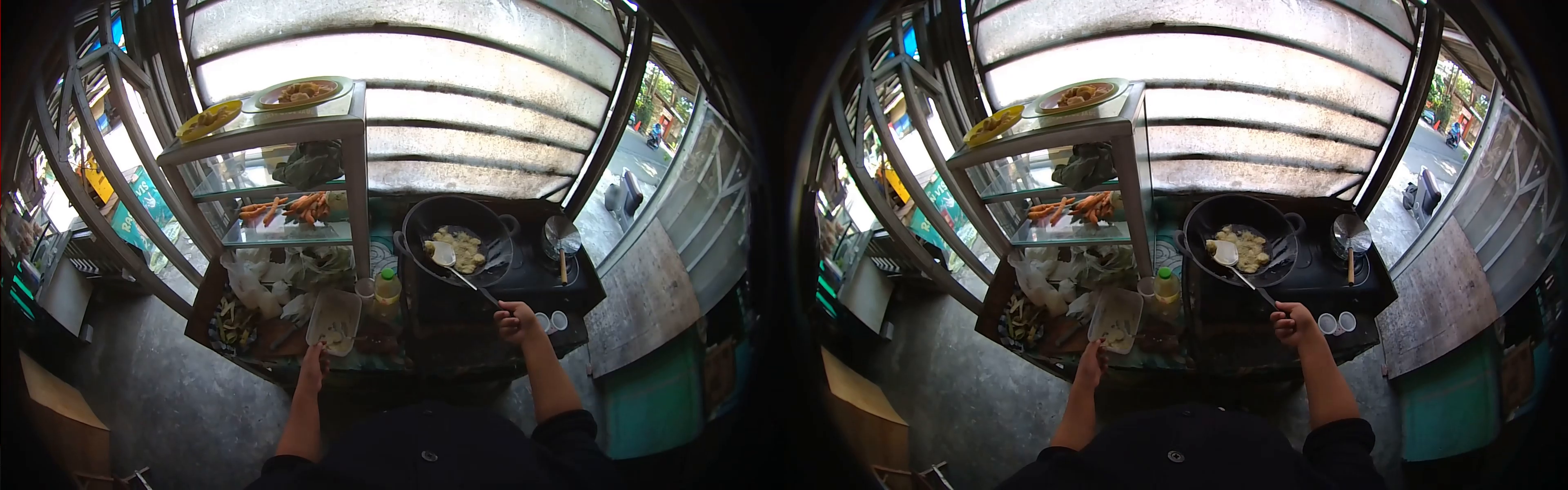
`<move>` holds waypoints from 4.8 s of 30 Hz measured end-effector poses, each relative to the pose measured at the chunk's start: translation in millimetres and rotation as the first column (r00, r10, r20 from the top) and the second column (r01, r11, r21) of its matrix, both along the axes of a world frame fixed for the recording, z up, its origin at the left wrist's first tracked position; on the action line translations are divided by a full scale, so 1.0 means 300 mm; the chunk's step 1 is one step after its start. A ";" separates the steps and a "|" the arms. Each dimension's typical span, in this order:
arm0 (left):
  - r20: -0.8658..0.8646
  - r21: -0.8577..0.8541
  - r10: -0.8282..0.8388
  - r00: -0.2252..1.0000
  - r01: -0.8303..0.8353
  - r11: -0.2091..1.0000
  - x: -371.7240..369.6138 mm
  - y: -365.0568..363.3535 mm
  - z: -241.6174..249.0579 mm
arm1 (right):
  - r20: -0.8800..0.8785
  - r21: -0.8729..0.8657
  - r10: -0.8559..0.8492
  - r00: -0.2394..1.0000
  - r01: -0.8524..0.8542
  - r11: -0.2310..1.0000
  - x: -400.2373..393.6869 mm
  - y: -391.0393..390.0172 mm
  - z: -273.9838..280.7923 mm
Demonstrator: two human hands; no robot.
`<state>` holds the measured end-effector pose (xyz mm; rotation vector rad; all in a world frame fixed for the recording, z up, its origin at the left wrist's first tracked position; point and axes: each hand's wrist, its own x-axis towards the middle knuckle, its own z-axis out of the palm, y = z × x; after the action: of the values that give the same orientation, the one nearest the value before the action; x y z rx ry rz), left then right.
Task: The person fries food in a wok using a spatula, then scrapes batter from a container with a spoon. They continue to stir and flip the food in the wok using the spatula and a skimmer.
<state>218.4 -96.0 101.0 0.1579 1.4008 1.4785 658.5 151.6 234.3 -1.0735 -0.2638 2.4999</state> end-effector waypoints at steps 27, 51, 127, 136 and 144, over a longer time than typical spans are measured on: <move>-0.018 0.023 0.017 1.000 -0.016 1.000 -0.026 -0.005 -0.053 | 0.663 0.631 -0.162 0.731 -0.428 0.647 -0.061 -0.147 -0.081; -0.006 -0.055 0.132 0.991 -0.132 0.990 0.025 0.068 -0.020 | 0.196 -0.073 0.165 0.966 -0.154 0.985 -0.027 0.020 0.016; 0.060 -0.084 0.081 0.995 -0.076 0.994 0.020 0.025 -0.029 | 0.492 0.779 -0.763 0.420 -0.604 0.169 0.011 -0.090 -0.152; 0.053 -0.080 0.071 0.996 -0.067 0.995 0.013 0.020 -0.026 | 0.617 0.375 -0.781 0.101 -0.909 0.179 -0.028 -0.233 0.007; 0.048 -0.077 0.058 0.997 -0.054 0.996 0.013 0.015 -0.020 | 0.528 0.412 -0.848 0.044 -0.887 0.210 -0.099 -0.100 -0.049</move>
<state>222.4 -91.5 95.0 0.0339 1.4288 1.4631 628.8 121.8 219.7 -1.7285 -2.0595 0.0022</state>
